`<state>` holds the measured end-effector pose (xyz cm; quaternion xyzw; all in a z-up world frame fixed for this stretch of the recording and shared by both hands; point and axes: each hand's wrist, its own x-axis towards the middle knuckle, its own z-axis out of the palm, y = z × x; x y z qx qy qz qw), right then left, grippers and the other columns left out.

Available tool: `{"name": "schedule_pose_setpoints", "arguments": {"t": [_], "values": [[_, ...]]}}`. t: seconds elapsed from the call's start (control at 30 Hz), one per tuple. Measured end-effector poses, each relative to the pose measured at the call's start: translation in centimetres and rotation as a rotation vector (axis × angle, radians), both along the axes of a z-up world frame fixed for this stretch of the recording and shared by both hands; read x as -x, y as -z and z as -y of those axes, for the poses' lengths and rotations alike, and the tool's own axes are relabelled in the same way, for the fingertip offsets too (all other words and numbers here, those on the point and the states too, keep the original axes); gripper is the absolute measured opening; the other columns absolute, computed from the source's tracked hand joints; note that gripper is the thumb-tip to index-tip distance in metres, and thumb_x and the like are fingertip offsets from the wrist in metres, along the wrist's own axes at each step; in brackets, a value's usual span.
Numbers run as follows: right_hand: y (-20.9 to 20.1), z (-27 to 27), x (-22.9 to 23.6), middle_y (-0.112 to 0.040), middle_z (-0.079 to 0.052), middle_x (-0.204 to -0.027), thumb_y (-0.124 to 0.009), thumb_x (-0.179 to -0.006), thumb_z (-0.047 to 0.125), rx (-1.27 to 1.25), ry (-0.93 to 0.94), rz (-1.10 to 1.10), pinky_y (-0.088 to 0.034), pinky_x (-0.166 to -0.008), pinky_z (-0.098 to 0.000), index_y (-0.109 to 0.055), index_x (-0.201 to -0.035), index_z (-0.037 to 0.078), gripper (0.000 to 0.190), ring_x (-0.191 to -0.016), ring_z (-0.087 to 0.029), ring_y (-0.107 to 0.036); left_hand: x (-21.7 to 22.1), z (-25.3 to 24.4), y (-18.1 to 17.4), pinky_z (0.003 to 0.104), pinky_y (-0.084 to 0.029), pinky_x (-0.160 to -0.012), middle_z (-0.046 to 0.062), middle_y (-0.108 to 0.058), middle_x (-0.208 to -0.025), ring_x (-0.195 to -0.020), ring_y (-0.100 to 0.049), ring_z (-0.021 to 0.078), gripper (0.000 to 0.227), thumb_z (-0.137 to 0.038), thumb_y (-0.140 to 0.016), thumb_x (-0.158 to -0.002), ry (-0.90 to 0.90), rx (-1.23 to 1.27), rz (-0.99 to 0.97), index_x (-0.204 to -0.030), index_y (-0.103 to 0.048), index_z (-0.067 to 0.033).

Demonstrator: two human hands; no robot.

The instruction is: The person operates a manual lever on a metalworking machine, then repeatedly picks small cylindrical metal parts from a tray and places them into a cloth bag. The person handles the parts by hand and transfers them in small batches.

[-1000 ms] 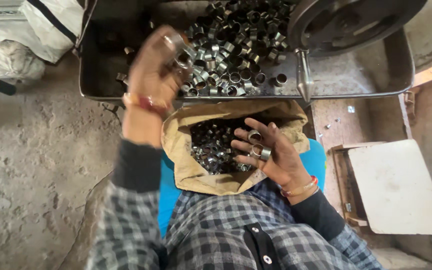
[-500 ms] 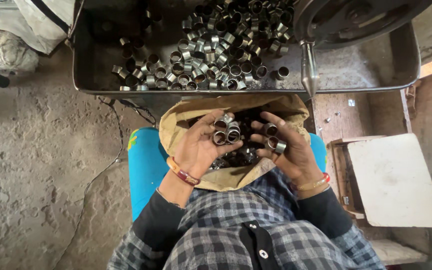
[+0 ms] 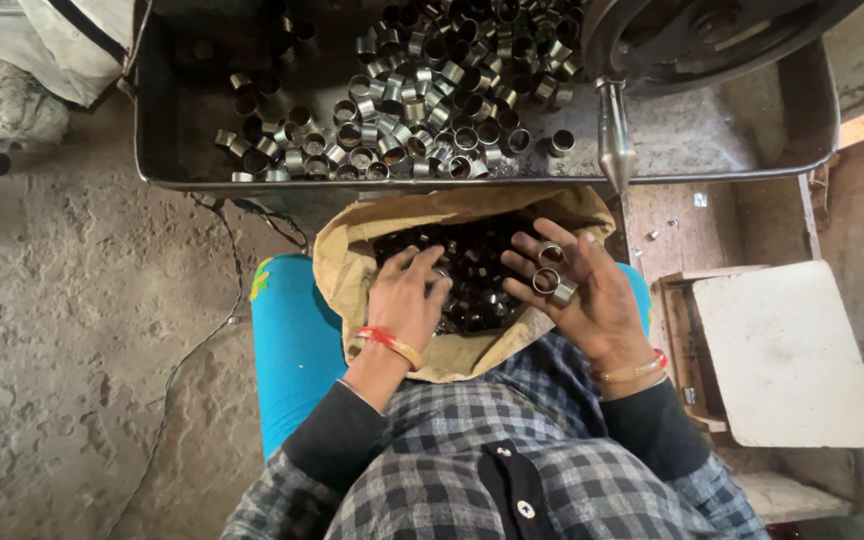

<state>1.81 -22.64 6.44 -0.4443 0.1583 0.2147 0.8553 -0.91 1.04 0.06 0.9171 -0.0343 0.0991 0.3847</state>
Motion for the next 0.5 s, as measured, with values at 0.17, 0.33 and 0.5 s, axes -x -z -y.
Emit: {"name": "schedule_pose_setpoints", "arguments": {"t": [0.17, 0.33, 0.5], "values": [[-1.2, -1.8, -0.2, -0.056, -0.024, -0.142, -0.050, -0.099, 0.053, -0.063, -0.006, 0.042, -0.051, -0.106, -0.0549, -0.041, -0.151, -0.002, 0.076, -0.129, -0.039, -0.059, 0.2, 0.6, -2.1, 0.050, -0.054, -0.089, 0.005, -0.078, -0.091, -0.106, -0.068, 0.0331, 0.024, -0.023, -0.076, -0.087, -0.098, 0.137, -0.148, -0.108, -0.072, -0.0113], [-2.4, -4.2, 0.6, -0.060, -0.020, -0.143, -0.050, -0.105, 0.045, 0.229, -0.219, 0.500, -0.049, -0.113, -0.0474, -0.053, -0.145, 0.000, 0.060, -0.134, -0.035, -0.060, -0.4, 1.7, -2.8, 0.060, -0.058, -0.080, 0.008, -0.075, -0.096, -0.098, -0.069, 0.0305, 0.044, -0.045, -0.047, -0.097, -0.261, 1.682, -1.080, -0.113, -0.063, -0.0068], [-1.5, -3.8, -3.7, -0.072, -0.007, -0.132, -0.060, -0.105, 0.032, 1.235, -0.135, 1.035, -0.056, -0.106, -0.0397, -0.071, -0.126, 0.010, 0.033, -0.122, -0.023, -0.068, 0.2, 2.6, -0.8, 0.054, -0.057, -0.081, 0.011, -0.070, -0.100, -0.091, -0.069, 0.0295, 0.037, -0.040, -0.051, -0.103, -0.047, 1.841, -0.934, -0.117, -0.061, -0.0076]]}}
